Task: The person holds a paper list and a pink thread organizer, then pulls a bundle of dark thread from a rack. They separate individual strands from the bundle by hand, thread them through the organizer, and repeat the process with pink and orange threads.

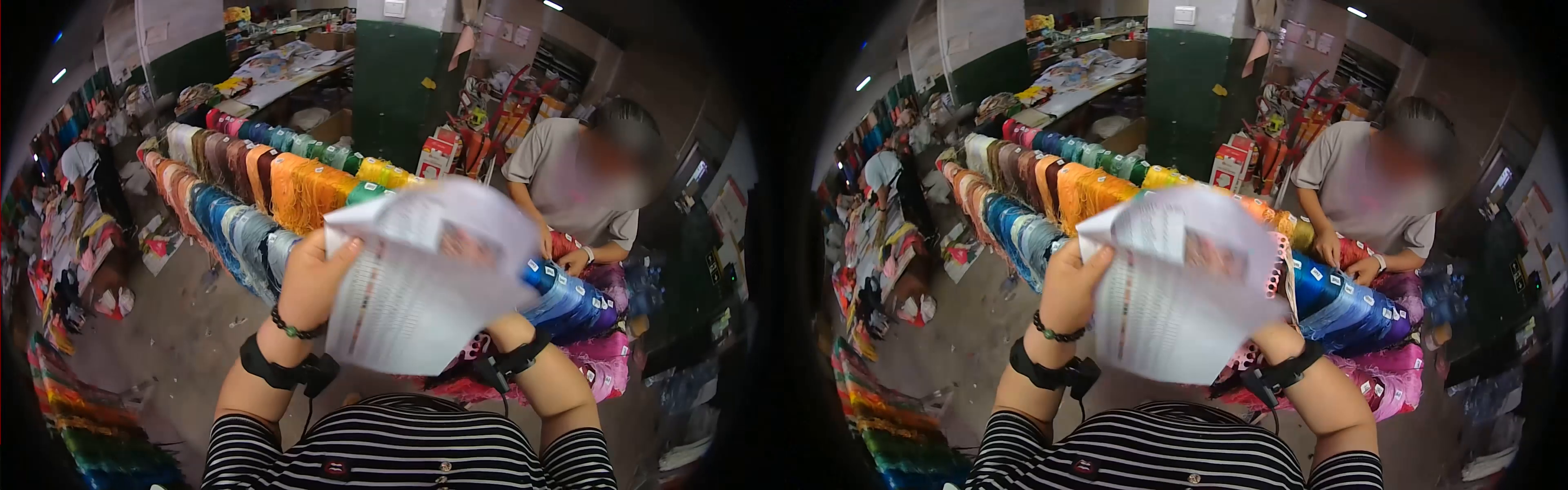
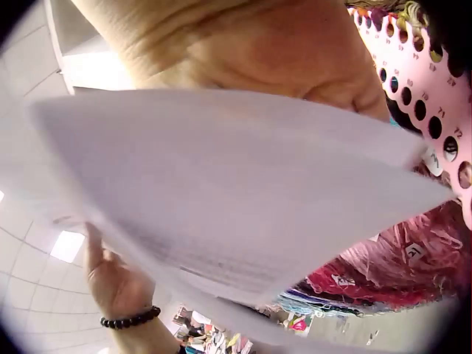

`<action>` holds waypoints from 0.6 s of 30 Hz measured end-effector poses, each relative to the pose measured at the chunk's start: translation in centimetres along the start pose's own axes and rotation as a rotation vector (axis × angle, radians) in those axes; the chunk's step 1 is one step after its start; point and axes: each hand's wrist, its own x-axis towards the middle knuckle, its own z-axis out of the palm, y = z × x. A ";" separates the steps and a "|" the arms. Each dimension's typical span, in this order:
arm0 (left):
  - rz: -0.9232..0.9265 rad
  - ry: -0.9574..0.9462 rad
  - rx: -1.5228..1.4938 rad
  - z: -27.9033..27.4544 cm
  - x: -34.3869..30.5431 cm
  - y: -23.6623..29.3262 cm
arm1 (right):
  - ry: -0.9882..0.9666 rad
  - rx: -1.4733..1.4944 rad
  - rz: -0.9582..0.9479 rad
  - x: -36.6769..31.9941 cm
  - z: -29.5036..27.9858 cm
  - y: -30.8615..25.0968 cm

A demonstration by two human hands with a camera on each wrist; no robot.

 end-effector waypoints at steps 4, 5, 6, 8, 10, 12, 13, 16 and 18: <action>-0.057 0.090 -0.098 -2.2 1.9 -1.9 | 0.076 1.136 0.280 -2.1 -1.9 -4.0; -0.074 0.094 -0.106 -2.4 2.0 -2.1 | 0.027 1.142 0.203 -2.5 -2.1 -4.9; -0.090 0.098 -0.113 -2.4 2.1 -2.2 | 0.075 1.055 0.205 -2.7 -1.7 -4.8; -0.112 0.089 -0.148 -2.4 2.2 -2.7 | 0.172 0.878 0.208 -3.2 -0.6 -4.7; -0.120 0.081 -0.147 -2.5 2.5 -3.5 | 0.227 0.749 0.088 -3.3 0.7 -5.4; -0.136 0.089 -0.186 -2.1 2.6 -3.8 | 0.279 0.776 0.089 -3.2 1.8 -4.2; -0.143 0.094 -0.205 -1.9 2.7 -4.0 | 0.297 0.783 0.110 -3.2 1.8 -4.2; -0.096 0.157 -0.138 -2.1 3.1 -5.9 | 0.270 0.888 0.250 -3.3 1.9 -3.3; -0.068 0.177 -0.054 -2.5 3.0 -6.7 | 0.304 0.883 0.267 -3.2 2.2 -3.0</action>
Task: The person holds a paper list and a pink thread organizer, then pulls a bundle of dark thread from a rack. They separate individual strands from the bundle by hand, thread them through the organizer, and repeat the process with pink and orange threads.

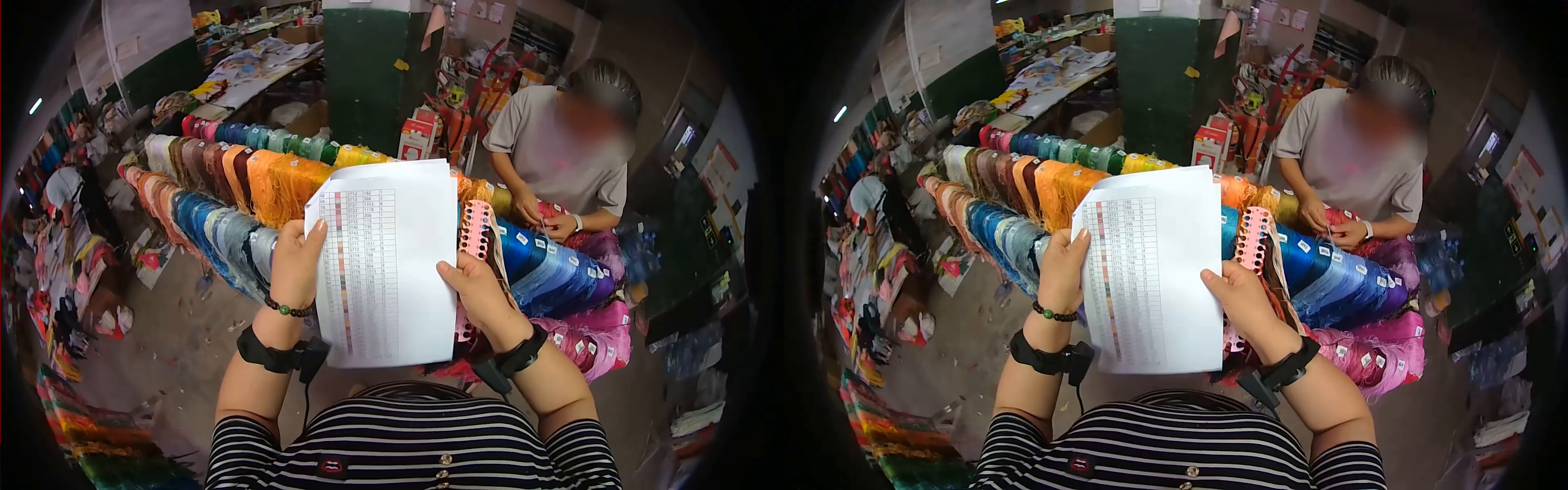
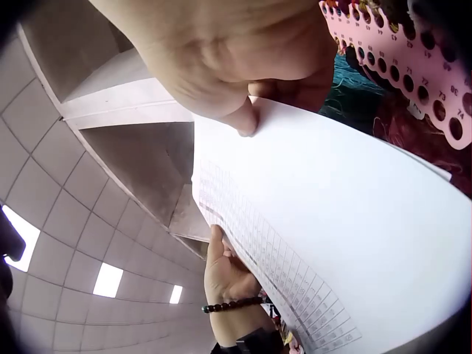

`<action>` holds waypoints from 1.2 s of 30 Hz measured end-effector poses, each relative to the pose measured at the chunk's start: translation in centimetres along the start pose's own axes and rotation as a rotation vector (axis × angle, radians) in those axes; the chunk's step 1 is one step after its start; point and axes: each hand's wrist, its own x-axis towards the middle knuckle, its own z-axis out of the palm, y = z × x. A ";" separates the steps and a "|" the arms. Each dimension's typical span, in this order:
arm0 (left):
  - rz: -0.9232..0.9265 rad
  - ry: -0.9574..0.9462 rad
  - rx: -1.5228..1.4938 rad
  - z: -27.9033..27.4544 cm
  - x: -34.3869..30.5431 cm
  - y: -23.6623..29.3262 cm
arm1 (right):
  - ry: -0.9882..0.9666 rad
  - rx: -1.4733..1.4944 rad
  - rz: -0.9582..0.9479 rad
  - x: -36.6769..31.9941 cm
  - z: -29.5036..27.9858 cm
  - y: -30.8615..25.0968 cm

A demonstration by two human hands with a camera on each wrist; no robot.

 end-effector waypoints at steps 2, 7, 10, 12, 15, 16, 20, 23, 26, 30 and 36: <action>0.015 0.020 -0.003 -0.1 -0.2 -0.3 | 0.029 -0.007 -0.001 0.1 0.0 0.4; -0.049 -0.190 -0.145 0.4 -1.1 1.1 | 0.092 0.009 -0.012 0.6 0.2 1.3; -0.251 -0.307 -0.205 -0.5 -0.5 0.7 | 0.106 0.004 -0.041 1.4 -0.2 2.6; -0.248 -0.332 -0.191 -0.9 -0.2 0.4 | 0.103 0.001 -0.015 1.7 -0.4 2.8; -0.277 -0.340 -0.189 -1.6 0.6 -0.6 | 0.145 -0.066 -0.026 2.0 -0.5 3.2; -0.292 -0.338 -0.192 -1.7 1.0 -1.1 | 0.165 -0.100 -0.038 2.1 -0.5 3.2; -0.265 -0.291 -0.188 -2.1 2.3 -2.3 | 0.545 -1.005 -0.532 0.3 -2.0 -0.1; -0.255 -0.236 -0.128 -2.5 3.6 -3.3 | 0.726 -1.214 -0.502 -0.4 -5.8 1.4; -0.265 -0.246 -0.113 -2.8 4.6 -4.3 | 0.676 -0.881 -0.106 -1.6 -5.8 4.1; -0.278 -0.216 -0.081 -3.2 5.0 -5.2 | 0.597 -0.692 -0.065 -1.8 -5.7 5.8; -0.114 -0.038 0.014 -6.7 6.5 -1.1 | 0.507 -0.407 -0.142 -8.3 -3.3 -5.2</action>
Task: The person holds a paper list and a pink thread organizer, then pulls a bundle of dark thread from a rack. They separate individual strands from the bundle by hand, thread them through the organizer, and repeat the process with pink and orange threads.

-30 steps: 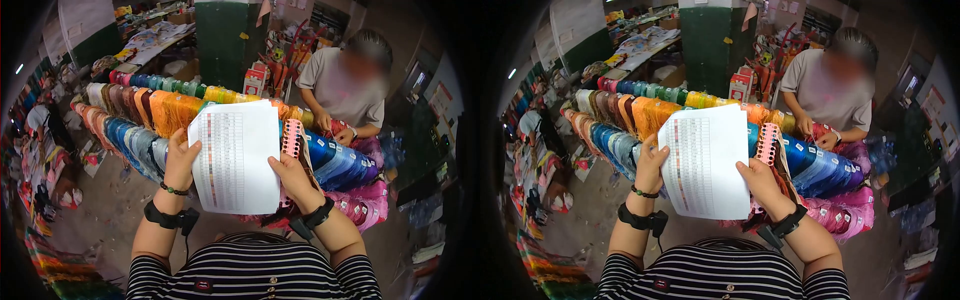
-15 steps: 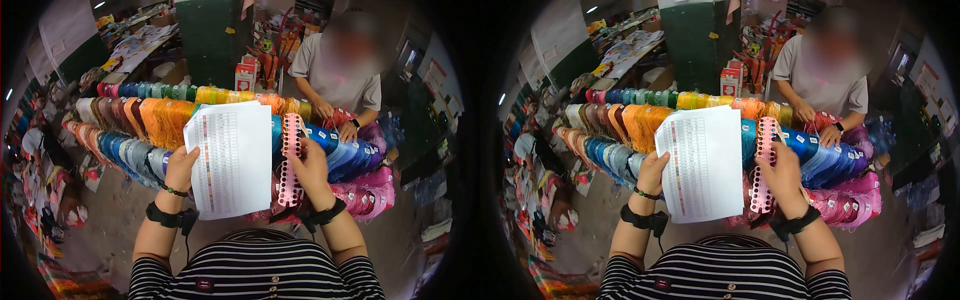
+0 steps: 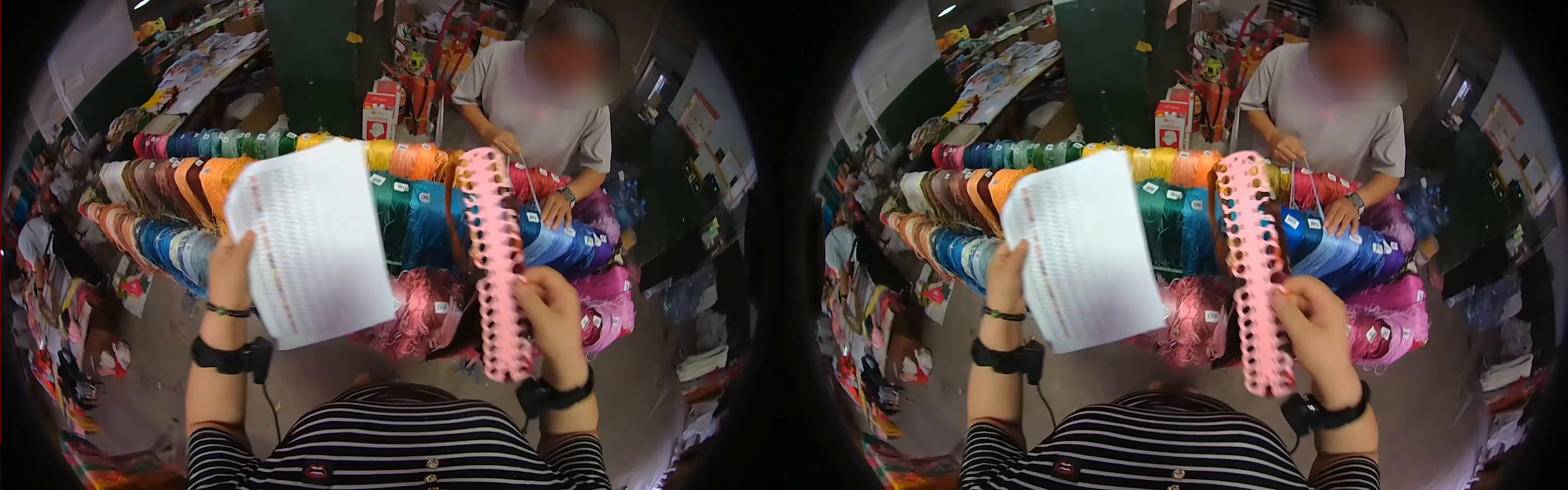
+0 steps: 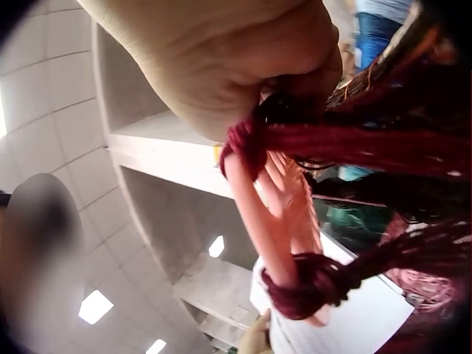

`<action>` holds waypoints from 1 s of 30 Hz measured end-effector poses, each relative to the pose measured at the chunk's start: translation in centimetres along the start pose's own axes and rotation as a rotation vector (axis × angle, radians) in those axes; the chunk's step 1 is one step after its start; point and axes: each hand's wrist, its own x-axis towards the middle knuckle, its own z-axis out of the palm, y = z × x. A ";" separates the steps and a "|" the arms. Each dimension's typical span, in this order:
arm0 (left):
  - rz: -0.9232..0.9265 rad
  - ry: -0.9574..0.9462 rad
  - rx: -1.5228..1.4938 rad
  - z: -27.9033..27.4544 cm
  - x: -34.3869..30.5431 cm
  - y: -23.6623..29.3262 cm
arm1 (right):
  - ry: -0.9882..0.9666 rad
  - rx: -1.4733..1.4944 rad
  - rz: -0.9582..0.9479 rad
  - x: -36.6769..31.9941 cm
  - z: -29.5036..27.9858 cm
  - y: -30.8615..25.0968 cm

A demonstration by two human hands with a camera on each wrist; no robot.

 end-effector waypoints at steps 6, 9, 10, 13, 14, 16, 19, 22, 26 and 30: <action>0.132 0.091 0.089 -6.2 2.9 6.0 | 0.166 0.233 -0.293 -6.1 -6.5 -7.3; 0.131 0.018 0.037 -8.1 4.7 6.8 | 0.173 0.292 -0.440 -6.0 -5.5 -10.1; 0.118 -0.006 0.034 -8.6 5.6 7.0 | 0.164 0.318 -0.468 -5.7 -4.3 -11.3; 0.058 -0.119 0.015 -7.3 8.1 5.8 | 0.097 0.422 -0.480 -4.3 1.4 -15.0; 0.026 -0.157 0.000 -7.1 9.3 4.7 | 0.065 0.462 -0.456 -3.7 3.6 -15.8; -0.074 -0.255 0.010 -7.3 12.0 2.1 | -0.017 0.568 -0.370 -2.0 8.8 -16.5; -0.072 -0.258 0.107 -7.9 15.5 -1.2 | -0.146 0.766 -0.154 2.2 17.4 -12.5; -0.155 -0.267 0.053 -8.5 17.5 -1.2 | -0.150 0.838 0.075 6.4 25.3 -3.8; -0.203 -0.321 0.098 -10.6 20.4 -1.9 | 0.047 0.460 0.179 9.8 31.8 5.6; -0.245 -0.355 0.120 -11.3 21.6 -2.6 | 0.082 -0.160 0.044 11.3 32.4 8.9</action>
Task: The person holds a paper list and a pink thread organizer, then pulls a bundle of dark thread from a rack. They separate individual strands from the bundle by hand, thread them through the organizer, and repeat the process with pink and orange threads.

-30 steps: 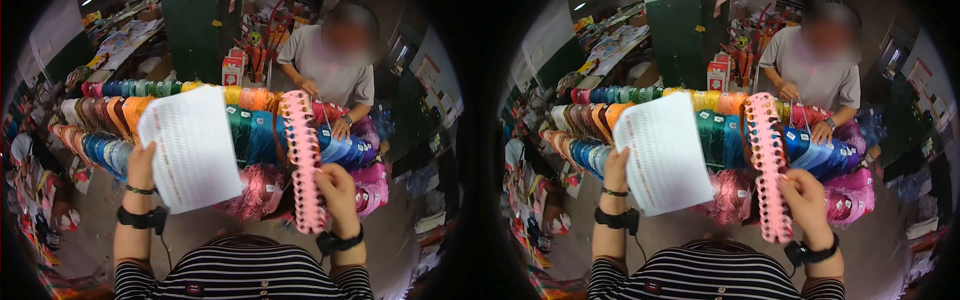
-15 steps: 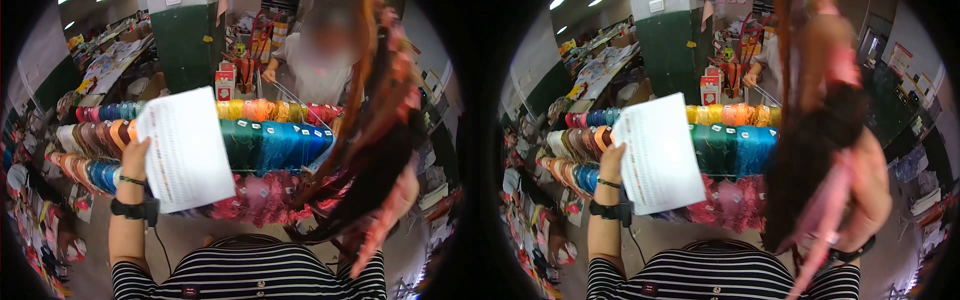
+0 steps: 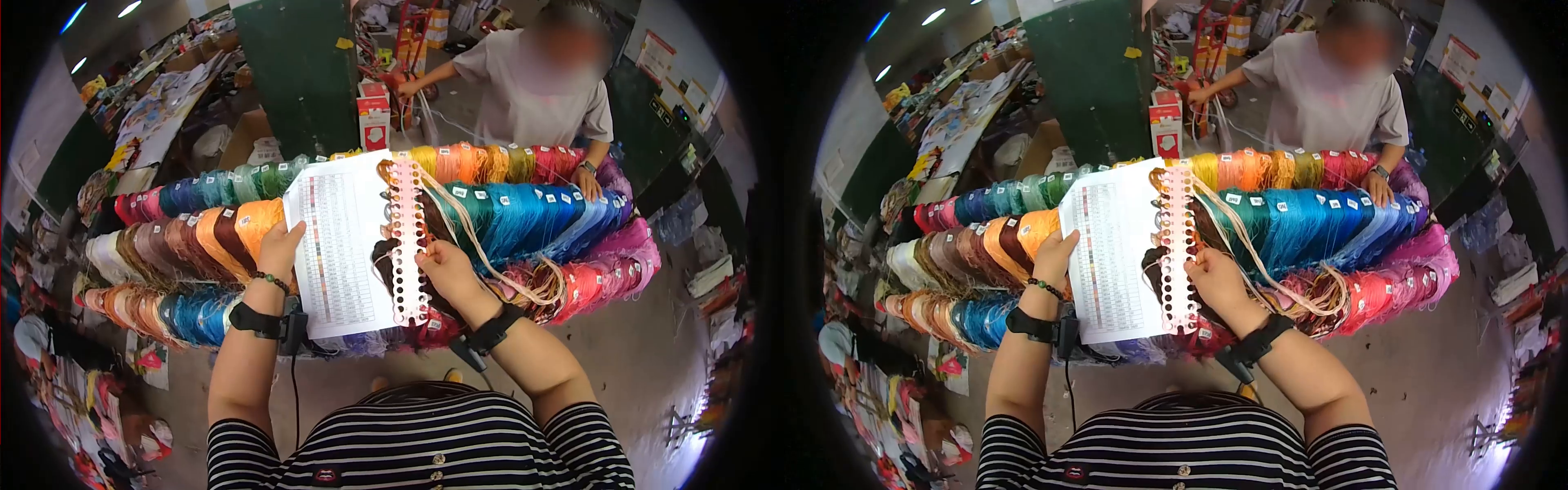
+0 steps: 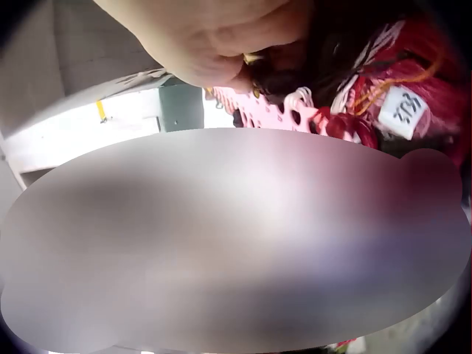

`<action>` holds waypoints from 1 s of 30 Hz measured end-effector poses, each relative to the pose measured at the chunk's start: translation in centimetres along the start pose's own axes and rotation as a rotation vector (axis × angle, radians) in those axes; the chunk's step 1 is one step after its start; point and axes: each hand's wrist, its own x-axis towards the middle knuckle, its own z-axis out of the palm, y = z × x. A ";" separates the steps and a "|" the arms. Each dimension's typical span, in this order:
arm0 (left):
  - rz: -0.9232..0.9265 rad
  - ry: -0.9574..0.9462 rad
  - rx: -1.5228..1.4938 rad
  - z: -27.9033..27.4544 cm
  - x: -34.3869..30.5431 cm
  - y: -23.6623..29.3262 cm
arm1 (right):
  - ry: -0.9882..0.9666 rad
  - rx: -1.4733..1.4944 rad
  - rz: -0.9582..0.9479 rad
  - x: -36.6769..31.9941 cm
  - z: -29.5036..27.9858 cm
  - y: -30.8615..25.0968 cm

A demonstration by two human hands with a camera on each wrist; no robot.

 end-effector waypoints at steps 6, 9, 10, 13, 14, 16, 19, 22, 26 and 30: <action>0.256 0.076 0.972 -1.5 -0.5 0.4 | -0.064 0.007 0.009 -2.8 -5.8 -3.5; 0.683 -0.246 1.204 -2.6 -2.9 1.8 | 0.050 -0.048 -0.074 -7.4 -15.3 -4.7; 1.023 -0.194 1.478 -2.5 -4.4 3.1 | 0.215 0.208 0.052 -9.3 -18.4 -5.0; 0.246 0.135 0.610 -5.4 -6.9 2.3 | 0.876 0.010 -0.094 -14.3 -27.4 -4.9; 0.193 0.224 0.391 -5.1 -8.3 2.9 | 0.995 0.004 -0.072 -16.1 -30.0 -4.1; 0.201 0.289 0.278 -4.6 -11.2 3.4 | 1.121 -0.113 -0.138 -17.9 -32.7 -1.4; 0.187 0.388 0.229 -3.2 -13.8 2.8 | 1.015 -0.445 -0.150 -18.4 -33.2 4.2; 0.161 0.350 0.187 0.2 -14.6 1.1 | 0.898 -0.598 -0.079 -17.7 -31.8 7.4; 0.152 0.251 0.120 3.9 -14.8 -0.4 | 0.816 -0.554 -0.036 -17.5 -31.4 10.0; 0.158 0.249 0.111 5.9 -15.8 -0.8 | 0.766 -0.556 -0.061 -17.6 -31.6 11.5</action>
